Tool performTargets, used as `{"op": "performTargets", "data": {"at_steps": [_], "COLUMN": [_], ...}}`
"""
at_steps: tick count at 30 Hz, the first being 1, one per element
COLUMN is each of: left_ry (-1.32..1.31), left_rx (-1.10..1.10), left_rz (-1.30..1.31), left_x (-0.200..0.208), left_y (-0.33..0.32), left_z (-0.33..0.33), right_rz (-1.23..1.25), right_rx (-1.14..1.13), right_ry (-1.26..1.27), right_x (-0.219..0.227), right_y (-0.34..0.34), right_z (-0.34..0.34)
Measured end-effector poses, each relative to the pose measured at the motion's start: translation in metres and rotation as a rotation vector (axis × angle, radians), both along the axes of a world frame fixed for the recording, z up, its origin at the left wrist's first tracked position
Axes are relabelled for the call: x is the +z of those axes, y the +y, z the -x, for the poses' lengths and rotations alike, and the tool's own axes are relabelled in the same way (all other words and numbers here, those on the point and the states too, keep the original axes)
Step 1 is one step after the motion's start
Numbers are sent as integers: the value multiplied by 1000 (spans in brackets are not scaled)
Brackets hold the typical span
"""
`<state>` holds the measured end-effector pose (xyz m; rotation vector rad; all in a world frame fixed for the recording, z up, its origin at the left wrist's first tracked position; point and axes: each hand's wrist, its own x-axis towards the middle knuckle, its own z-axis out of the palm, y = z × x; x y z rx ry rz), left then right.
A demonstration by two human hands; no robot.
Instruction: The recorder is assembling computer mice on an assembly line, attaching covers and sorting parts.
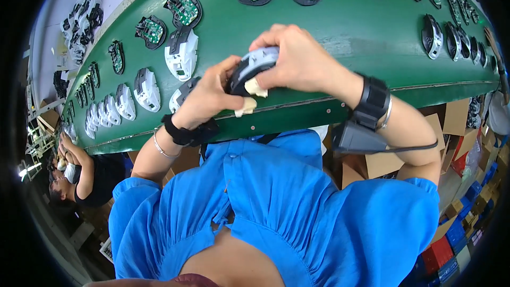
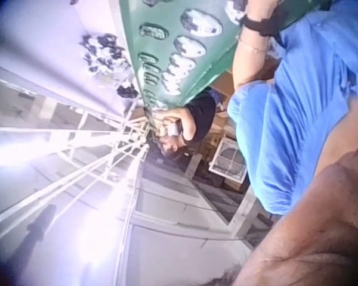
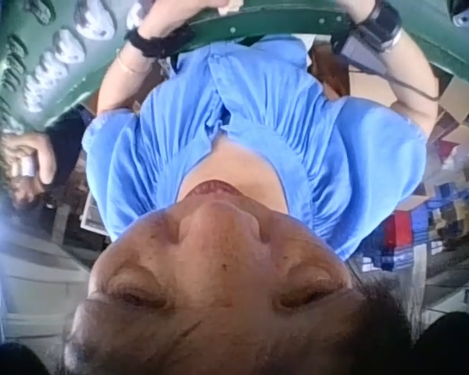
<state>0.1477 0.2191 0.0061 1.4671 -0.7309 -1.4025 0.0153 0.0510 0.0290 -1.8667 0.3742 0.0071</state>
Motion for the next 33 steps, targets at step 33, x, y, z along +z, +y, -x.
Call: {"op": "performTargets", "data": {"at_steps": [33], "left_ry": [-1500], "left_rx": [599], "left_rz": [-217], "left_x": [12], "left_y": [93], "left_z": [-85], "right_rz": [1080], "right_rx": [-258], "right_ry": [-262], "right_x": [-60], "right_y": [-179], "right_z": [-213]}}
